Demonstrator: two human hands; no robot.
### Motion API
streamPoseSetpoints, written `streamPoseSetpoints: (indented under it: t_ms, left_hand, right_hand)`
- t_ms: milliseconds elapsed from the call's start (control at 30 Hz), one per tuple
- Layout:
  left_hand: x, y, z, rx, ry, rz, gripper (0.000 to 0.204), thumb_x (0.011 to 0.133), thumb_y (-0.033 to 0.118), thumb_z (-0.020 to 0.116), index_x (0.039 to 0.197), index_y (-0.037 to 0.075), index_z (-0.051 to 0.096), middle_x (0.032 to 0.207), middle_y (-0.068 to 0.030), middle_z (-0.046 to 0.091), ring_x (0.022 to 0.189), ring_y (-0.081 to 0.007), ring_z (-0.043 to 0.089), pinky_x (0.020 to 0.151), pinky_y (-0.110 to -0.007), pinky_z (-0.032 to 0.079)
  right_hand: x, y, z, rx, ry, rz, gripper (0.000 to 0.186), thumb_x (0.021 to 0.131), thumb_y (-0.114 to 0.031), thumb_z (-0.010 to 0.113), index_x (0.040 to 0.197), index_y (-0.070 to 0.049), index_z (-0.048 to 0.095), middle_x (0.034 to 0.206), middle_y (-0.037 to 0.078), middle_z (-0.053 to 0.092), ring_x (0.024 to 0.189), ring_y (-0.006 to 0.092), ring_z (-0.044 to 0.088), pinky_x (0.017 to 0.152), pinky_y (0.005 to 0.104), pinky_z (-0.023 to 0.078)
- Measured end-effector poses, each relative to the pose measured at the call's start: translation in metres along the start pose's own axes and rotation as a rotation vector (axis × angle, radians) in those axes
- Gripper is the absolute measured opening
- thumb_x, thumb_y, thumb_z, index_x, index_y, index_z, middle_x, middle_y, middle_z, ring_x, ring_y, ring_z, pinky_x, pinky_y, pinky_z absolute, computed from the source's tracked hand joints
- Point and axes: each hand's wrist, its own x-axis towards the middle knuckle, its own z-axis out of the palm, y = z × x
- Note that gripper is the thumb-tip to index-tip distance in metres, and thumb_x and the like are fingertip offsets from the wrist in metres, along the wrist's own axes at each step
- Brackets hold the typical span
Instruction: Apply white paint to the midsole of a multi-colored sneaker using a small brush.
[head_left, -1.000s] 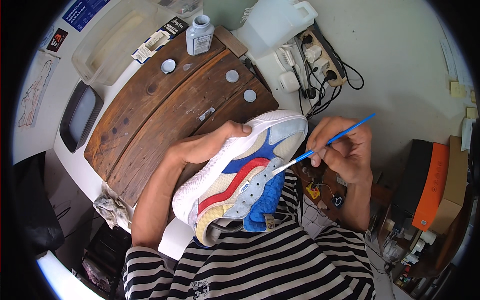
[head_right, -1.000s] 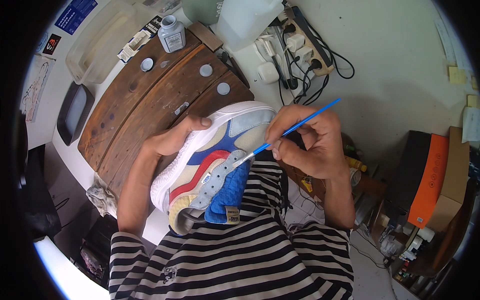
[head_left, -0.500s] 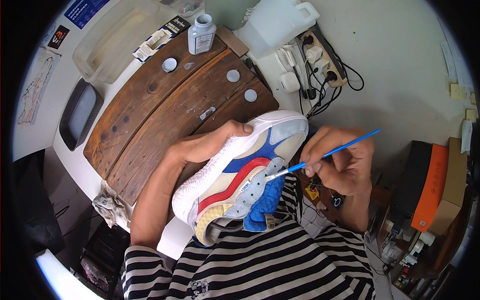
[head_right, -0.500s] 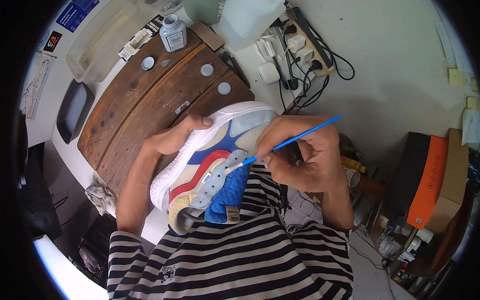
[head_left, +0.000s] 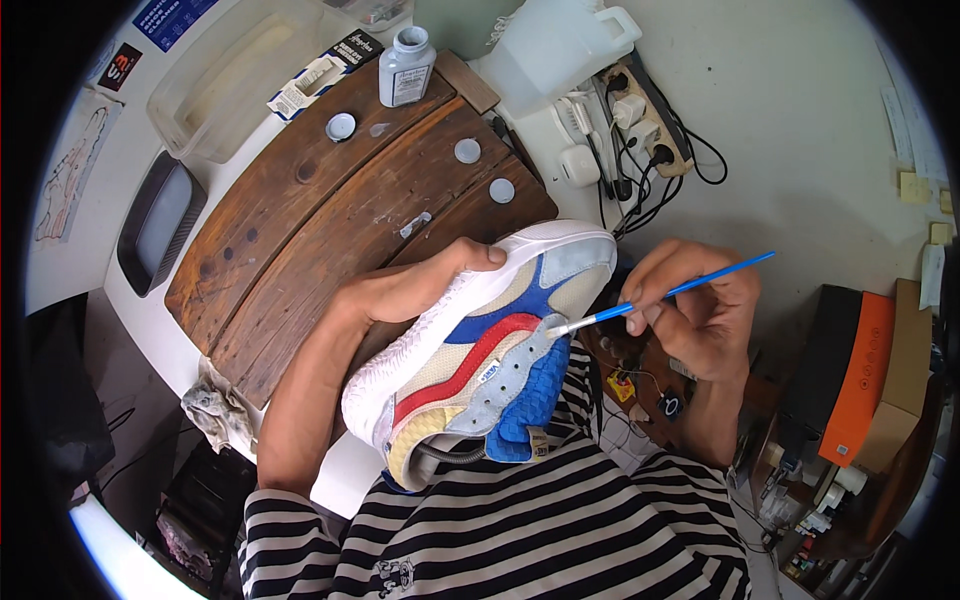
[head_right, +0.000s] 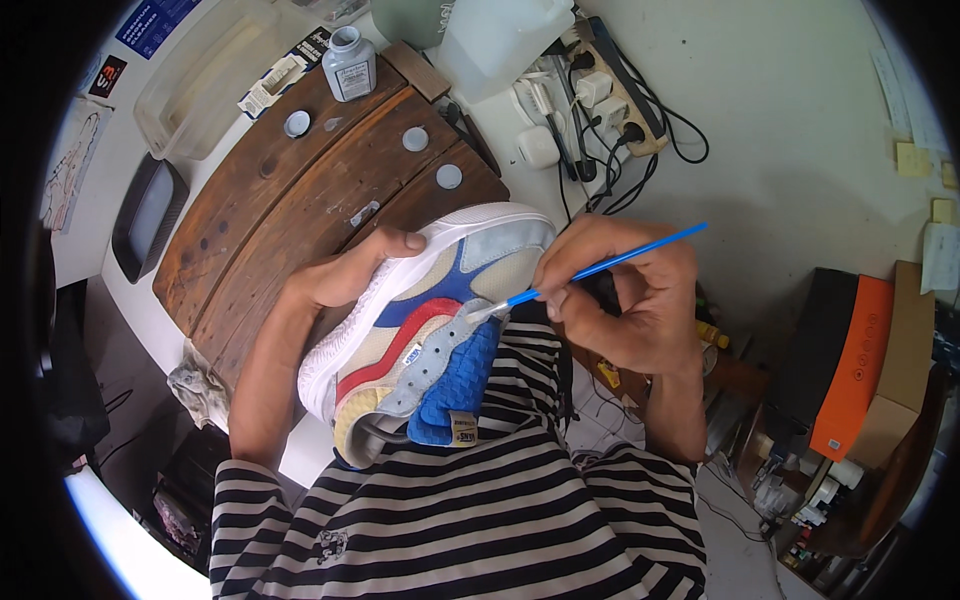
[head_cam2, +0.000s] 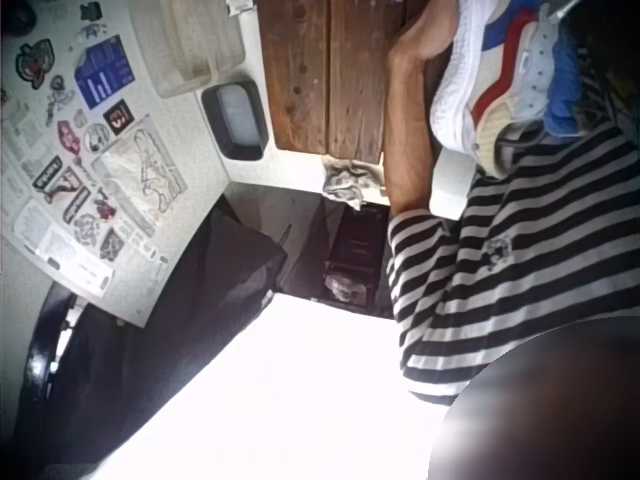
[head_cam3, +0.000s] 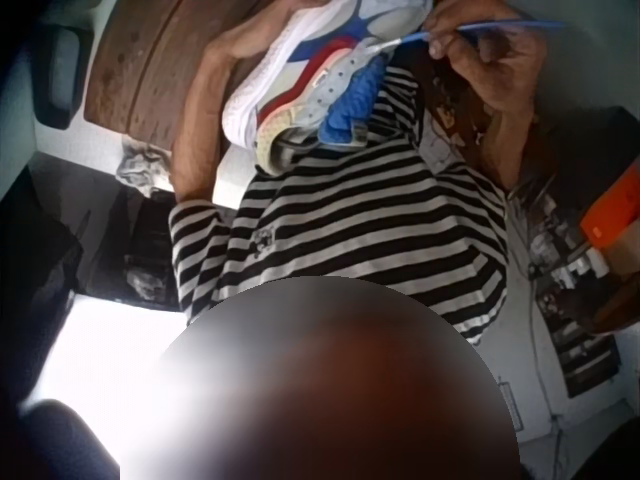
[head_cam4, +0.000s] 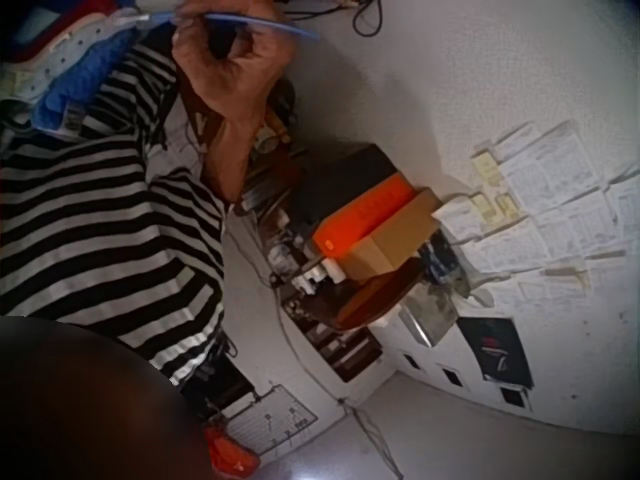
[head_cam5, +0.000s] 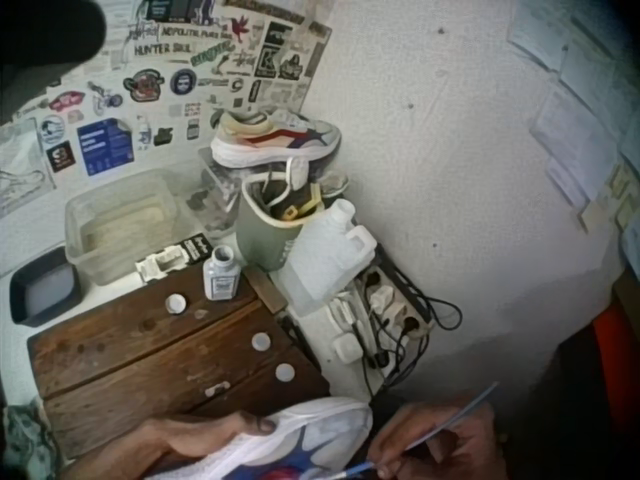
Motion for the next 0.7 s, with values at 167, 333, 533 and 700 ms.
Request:
streamPoseSetpoints:
  t_ms: [167, 333, 533, 700]
  left_hand:
    - [0.0014, -0.0029, 0.002, -0.007, 0.061, -0.047, 0.065, 0.106, 0.05, 0.039, 0.134, -0.005, 0.059, 0.121, -0.0131, 0.066, 0.103, -0.0155, 0.063, 0.097, -0.028, 0.049]
    - [0.0024, -0.0028, 0.0044, -0.029, 0.082, -0.046, 0.063, 0.105, 0.048, 0.041, 0.135, -0.004, 0.059, 0.122, -0.0134, 0.067, 0.103, -0.0163, 0.064, 0.097, -0.028, 0.049]
    - [0.002, -0.0018, 0.0029, -0.021, 0.051, -0.028, 0.063, 0.105, 0.048, 0.04, 0.135, -0.004, 0.059, 0.123, -0.0131, 0.066, 0.105, -0.0158, 0.063, 0.097, -0.028, 0.049]
    - [0.0003, 0.0007, 0.003, -0.035, 0.024, -0.019, 0.063, 0.106, 0.048, 0.04, 0.134, -0.005, 0.059, 0.122, -0.0125, 0.066, 0.105, -0.0153, 0.063, 0.098, -0.028, 0.049]
  right_hand:
    - [0.0023, 0.0025, -0.0009, -0.063, -0.073, -0.044, 0.022, 0.074, 0.017, 0.061, 0.092, 0.007, 0.069, 0.085, 0.014, 0.069, 0.072, 0.0143, 0.065, 0.064, 0.0259, 0.052]
    - [-0.0001, -0.0024, 0.0026, -0.032, -0.029, -0.018, 0.022, 0.072, 0.016, 0.061, 0.091, 0.007, 0.069, 0.084, 0.014, 0.069, 0.072, 0.0133, 0.065, 0.064, 0.0256, 0.052]
    - [-0.0001, -0.0055, -0.003, -0.075, 0.016, 0.023, 0.022, 0.071, 0.016, 0.061, 0.089, 0.006, 0.069, 0.084, 0.015, 0.07, 0.072, 0.0147, 0.066, 0.064, 0.0268, 0.052]
    - [-0.0001, -0.0006, 0.0, -0.078, -0.024, -0.033, 0.022, 0.071, 0.017, 0.061, 0.089, 0.006, 0.069, 0.085, 0.015, 0.07, 0.072, 0.0149, 0.066, 0.064, 0.0273, 0.052]
